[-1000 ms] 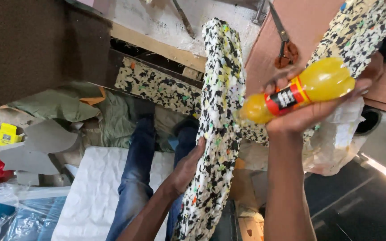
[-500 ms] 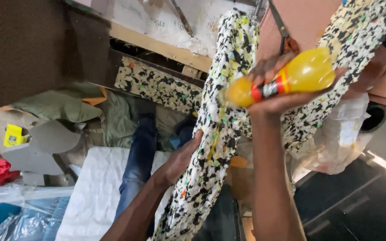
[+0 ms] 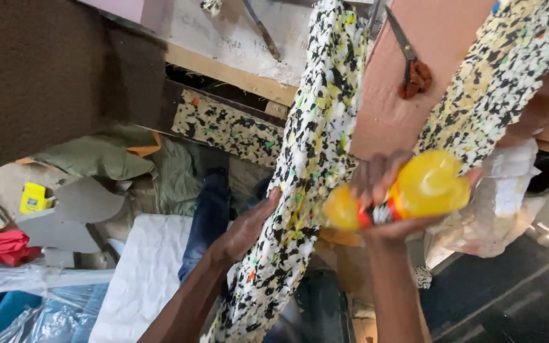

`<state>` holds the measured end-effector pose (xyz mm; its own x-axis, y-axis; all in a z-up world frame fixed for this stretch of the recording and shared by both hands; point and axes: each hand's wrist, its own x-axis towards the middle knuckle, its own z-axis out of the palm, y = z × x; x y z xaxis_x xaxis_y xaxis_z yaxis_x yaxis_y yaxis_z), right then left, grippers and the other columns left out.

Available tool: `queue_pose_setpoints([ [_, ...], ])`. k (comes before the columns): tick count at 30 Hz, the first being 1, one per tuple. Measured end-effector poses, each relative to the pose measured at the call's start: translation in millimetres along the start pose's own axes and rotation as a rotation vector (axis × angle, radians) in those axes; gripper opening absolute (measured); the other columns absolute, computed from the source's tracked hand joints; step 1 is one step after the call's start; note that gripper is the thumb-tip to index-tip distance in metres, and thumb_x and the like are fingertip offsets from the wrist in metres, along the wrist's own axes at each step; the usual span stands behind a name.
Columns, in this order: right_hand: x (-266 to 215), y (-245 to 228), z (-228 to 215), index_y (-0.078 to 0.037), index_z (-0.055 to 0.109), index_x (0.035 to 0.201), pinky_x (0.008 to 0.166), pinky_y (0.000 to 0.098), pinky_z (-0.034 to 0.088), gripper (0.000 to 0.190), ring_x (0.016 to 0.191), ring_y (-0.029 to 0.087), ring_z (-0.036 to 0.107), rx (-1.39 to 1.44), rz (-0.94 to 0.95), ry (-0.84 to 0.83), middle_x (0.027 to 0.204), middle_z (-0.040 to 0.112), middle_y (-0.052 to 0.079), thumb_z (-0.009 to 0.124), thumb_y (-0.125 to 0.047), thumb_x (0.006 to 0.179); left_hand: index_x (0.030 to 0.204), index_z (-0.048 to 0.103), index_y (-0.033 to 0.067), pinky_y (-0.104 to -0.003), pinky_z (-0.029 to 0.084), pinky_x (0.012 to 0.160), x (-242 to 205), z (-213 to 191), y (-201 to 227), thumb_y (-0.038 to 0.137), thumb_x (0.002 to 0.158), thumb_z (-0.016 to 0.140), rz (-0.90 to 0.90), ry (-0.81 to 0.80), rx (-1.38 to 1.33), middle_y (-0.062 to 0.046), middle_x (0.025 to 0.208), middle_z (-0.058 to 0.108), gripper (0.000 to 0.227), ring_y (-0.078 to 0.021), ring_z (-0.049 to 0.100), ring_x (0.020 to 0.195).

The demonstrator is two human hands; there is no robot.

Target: The person uses a hand saw to cut a long strip of speckled foam material that is resting on a cylindrical object. After cutting, the person picks up a yellow bottle and applies glue to the cut edge of the foam strip.

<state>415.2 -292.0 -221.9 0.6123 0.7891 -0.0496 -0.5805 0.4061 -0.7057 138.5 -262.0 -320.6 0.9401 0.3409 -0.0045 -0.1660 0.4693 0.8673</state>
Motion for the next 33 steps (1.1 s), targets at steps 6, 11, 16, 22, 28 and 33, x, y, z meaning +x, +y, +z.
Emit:
queue_pose_setpoints([
  [6,45,-10,-111,-0.019,0.063,0.096,0.066,0.0246,0.056,0.076,0.058,0.012,0.065,-0.106,-0.025,0.065,0.072,0.061,-0.001,0.050,-0.088,0.069,0.167,0.014,0.0147,-0.063,0.002,0.133,34,-5,20,0.057,0.111,0.034,-0.324,0.052,-0.118,-0.016,0.174,0.002,0.073,-0.0416,-0.002,0.161],
  [11,66,2,-78,-0.015,0.060,0.076,0.057,0.0364,0.056,0.082,0.047,0.020,0.058,-0.218,-0.022,0.357,0.055,0.048,0.000,0.036,-0.092,0.059,0.165,0.011,0.0163,-0.073,0.000,0.125,24,-7,12,0.072,0.098,0.041,-0.886,0.161,-0.180,-0.020,0.170,-0.004,0.093,-0.0503,-0.008,0.154],
  [16,-44,36,18,-0.007,0.057,0.075,0.046,0.0296,0.052,0.084,0.041,0.021,0.057,0.142,0.170,0.323,0.056,0.052,0.006,0.037,-0.088,0.075,0.166,0.011,0.0129,-0.055,-0.001,0.131,32,-30,-29,0.053,0.113,0.021,-0.295,0.122,-0.007,-0.017,0.174,-0.002,0.067,-0.0368,-0.004,0.162],
  [22,-14,45,-18,-0.008,0.061,0.092,0.047,0.0298,0.053,0.088,0.046,0.020,0.060,0.007,0.055,0.410,0.059,0.054,0.006,0.056,-0.089,0.059,0.167,0.009,0.0195,-0.074,-0.010,0.122,84,-36,-20,0.071,0.101,0.040,-0.762,0.382,-0.186,-0.020,0.171,-0.009,0.089,-0.0479,-0.013,0.155],
  [28,-91,55,27,-0.005,0.055,0.078,0.046,0.0351,0.049,0.085,0.039,0.025,0.056,0.181,0.175,0.296,0.054,0.052,0.009,0.072,-0.086,0.057,0.167,0.013,0.0197,-0.070,-0.007,0.124,98,-21,30,0.077,0.096,0.038,-0.753,0.408,-0.136,-0.018,0.172,-0.003,0.095,-0.0457,-0.009,0.157],
  [33,-20,56,-10,-0.009,0.056,0.092,0.066,0.0326,0.058,0.076,0.056,0.018,0.060,0.145,0.017,0.078,0.068,0.054,0.003,0.064,-0.082,0.071,0.167,0.011,0.0209,-0.070,-0.006,0.123,100,-28,58,0.073,0.096,0.039,-0.784,0.521,-0.151,-0.018,0.173,-0.003,0.093,-0.0457,-0.010,0.156],
])
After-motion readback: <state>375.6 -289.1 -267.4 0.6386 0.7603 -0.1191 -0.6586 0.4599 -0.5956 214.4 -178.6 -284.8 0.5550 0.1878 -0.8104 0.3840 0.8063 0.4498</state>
